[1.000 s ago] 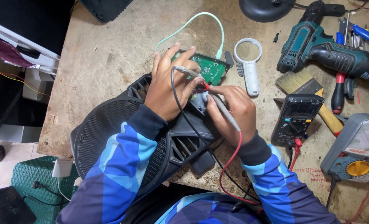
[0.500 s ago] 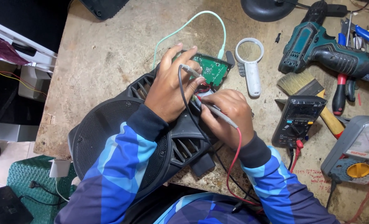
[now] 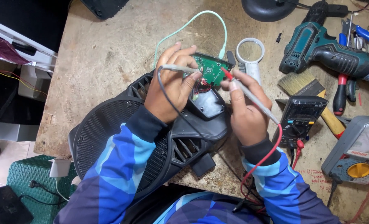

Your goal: Probing a circuit board inside a speaker using a multimeter and inspecting it with a magnifying glass

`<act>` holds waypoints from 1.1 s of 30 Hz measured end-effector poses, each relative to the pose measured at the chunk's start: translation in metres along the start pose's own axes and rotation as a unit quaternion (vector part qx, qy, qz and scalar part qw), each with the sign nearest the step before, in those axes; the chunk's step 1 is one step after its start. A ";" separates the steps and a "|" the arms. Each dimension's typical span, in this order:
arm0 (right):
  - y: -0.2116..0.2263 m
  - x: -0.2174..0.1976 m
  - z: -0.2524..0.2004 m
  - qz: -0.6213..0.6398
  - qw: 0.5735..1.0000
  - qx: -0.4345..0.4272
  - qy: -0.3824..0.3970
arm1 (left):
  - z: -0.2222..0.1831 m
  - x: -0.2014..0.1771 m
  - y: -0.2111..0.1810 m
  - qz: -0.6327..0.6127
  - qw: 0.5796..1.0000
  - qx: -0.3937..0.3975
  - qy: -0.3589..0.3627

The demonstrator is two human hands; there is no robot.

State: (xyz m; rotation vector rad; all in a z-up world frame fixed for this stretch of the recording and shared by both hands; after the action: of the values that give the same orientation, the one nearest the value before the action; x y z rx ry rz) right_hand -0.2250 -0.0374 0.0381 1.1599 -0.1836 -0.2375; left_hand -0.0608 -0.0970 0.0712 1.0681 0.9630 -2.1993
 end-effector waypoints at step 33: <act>0.000 0.009 -0.022 0.304 0.938 0.099 0.134 | -0.037 -0.059 -0.100 0.069 0.976 0.195 -0.065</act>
State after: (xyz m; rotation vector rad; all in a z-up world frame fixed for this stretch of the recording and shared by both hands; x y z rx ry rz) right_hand -0.2109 -0.0204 0.0297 1.2653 -0.3205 0.4949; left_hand -0.0797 0.0015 0.1409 1.1031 0.3938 -2.3609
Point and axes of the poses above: each hand's wrist, its own z-axis towards the middle knuckle, its own x-axis out of the palm, y = z × x, the point moved 10 cm from there along z, towards the middle knuckle, and after that the axes turned 11 degrees about z, right-handed, at the moved point
